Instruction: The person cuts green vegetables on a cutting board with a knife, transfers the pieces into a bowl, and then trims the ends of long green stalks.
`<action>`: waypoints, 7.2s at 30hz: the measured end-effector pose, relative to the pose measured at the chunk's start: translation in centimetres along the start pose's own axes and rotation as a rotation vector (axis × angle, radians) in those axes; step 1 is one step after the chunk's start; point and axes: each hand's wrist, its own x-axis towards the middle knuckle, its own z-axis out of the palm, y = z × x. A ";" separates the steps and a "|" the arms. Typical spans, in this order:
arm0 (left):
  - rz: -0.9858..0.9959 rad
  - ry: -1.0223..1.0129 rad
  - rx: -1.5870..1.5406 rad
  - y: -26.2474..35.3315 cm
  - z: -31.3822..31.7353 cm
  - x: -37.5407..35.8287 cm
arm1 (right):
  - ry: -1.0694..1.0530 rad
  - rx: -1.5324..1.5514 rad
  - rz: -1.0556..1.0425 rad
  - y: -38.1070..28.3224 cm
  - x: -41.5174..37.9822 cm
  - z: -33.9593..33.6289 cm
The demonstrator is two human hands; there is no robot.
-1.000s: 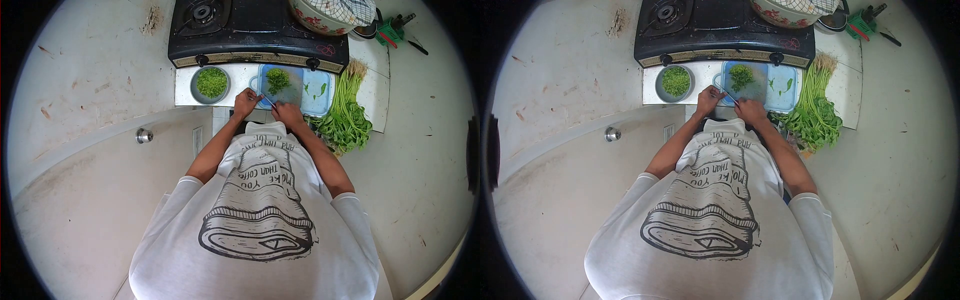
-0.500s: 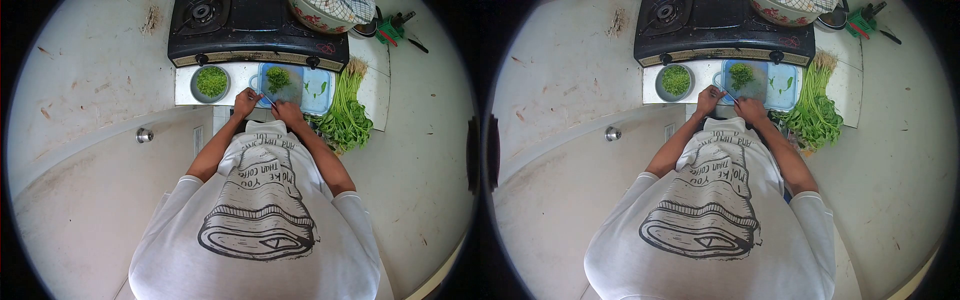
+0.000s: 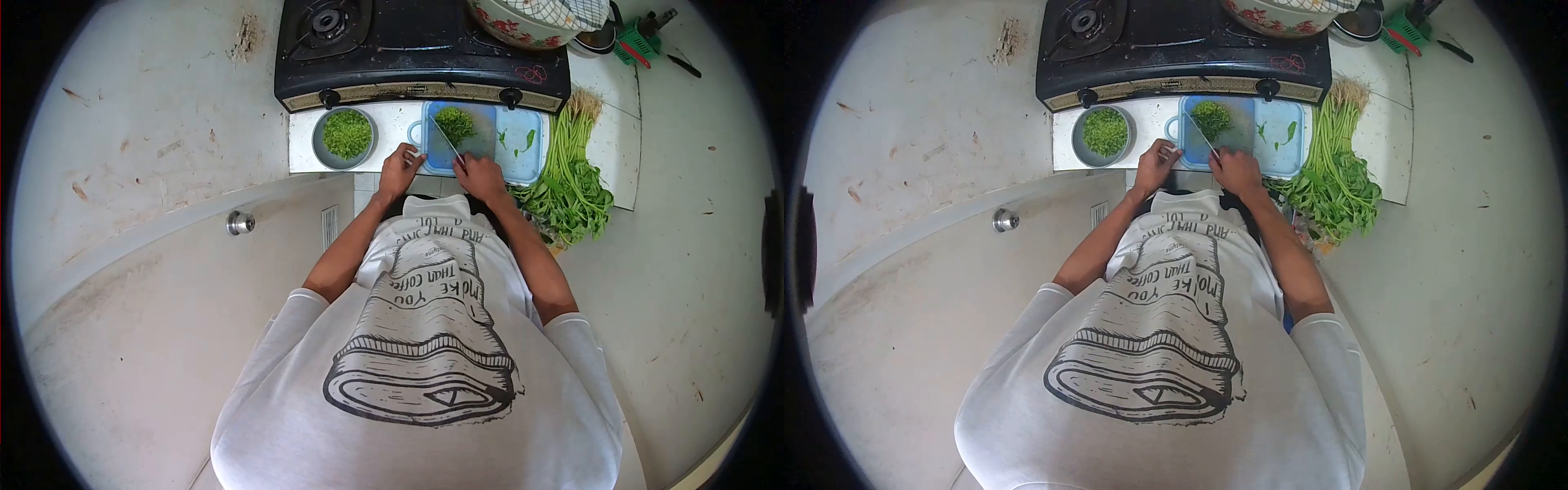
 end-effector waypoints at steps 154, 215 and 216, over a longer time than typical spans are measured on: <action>0.290 -0.105 0.292 1.8 0.9 -2.2 | -0.007 0.022 -0.287 6.5 1.2 -6.3; 1.140 -0.933 0.575 16.2 15.6 15.2 | 0.731 0.786 0.750 5.2 -18.0 1.6; 1.152 -0.910 0.571 16.2 15.5 14.9 | 0.720 0.788 0.747 5.3 -17.9 1.8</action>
